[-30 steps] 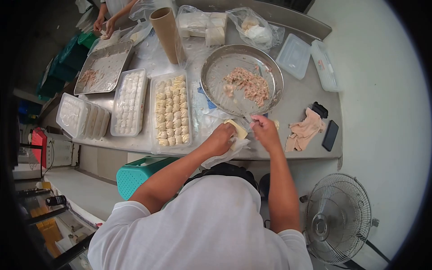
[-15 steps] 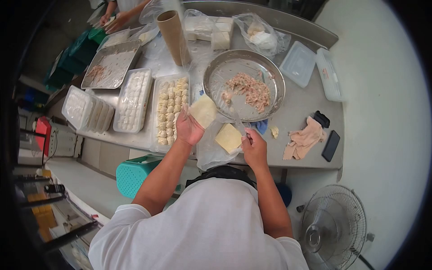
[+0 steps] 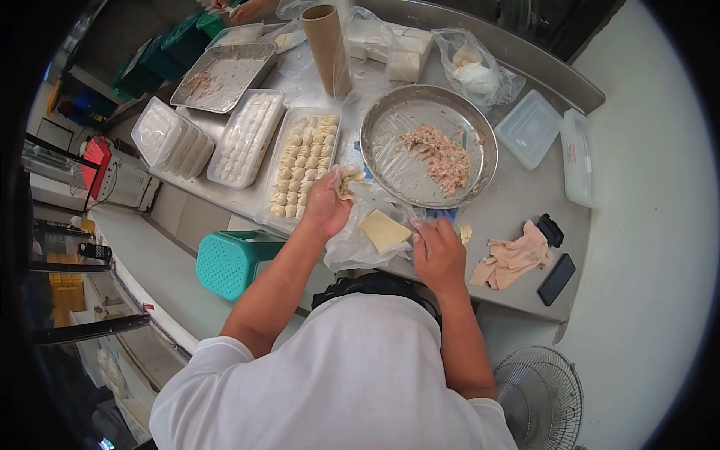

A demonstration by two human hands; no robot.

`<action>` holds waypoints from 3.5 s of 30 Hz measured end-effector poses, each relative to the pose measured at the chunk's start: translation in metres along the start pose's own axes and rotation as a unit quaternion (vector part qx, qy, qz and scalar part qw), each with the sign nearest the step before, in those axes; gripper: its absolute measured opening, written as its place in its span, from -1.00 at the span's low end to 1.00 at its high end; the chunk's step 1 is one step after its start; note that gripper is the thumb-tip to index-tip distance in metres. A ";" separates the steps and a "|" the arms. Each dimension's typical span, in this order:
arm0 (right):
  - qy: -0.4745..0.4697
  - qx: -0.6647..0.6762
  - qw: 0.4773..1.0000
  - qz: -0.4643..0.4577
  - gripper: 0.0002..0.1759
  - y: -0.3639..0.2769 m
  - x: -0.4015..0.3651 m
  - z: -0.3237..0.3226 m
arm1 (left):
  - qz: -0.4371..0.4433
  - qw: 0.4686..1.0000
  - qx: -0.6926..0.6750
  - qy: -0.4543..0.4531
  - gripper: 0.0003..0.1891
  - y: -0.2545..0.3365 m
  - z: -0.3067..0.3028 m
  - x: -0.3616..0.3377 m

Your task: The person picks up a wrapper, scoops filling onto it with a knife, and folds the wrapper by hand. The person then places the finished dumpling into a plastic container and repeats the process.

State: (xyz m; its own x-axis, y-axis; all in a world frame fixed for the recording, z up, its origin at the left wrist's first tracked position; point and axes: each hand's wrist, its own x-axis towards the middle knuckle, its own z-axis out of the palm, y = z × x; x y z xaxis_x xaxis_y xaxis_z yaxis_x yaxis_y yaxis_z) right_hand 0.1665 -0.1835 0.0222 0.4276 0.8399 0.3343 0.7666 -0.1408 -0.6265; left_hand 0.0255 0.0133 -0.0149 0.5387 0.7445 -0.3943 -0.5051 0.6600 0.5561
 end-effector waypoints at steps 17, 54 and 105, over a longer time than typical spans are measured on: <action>-0.092 0.042 0.995 0.015 -0.76 -0.036 0.026 -0.016 | 0.092 0.872 0.462 -0.132 -0.66 0.038 0.005 -0.008; 0.046 0.483 0.769 0.416 -0.73 -0.059 -0.003 0.093 | 0.139 0.677 0.703 -0.168 -0.79 0.165 -0.060 0.162; -0.002 -0.050 0.998 0.032 -0.71 -0.011 0.004 0.001 | -0.153 0.979 -0.054 -0.122 -0.63 0.010 0.013 0.026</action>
State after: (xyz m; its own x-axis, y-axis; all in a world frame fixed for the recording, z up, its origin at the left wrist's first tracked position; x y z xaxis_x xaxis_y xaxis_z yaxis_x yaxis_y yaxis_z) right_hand 0.1590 -0.1786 0.0301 0.4752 0.8300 0.2920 0.7814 -0.2455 -0.5737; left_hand 0.0428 0.0377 -0.0102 0.8146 0.4732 -0.3354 -0.3568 0.8647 0.3535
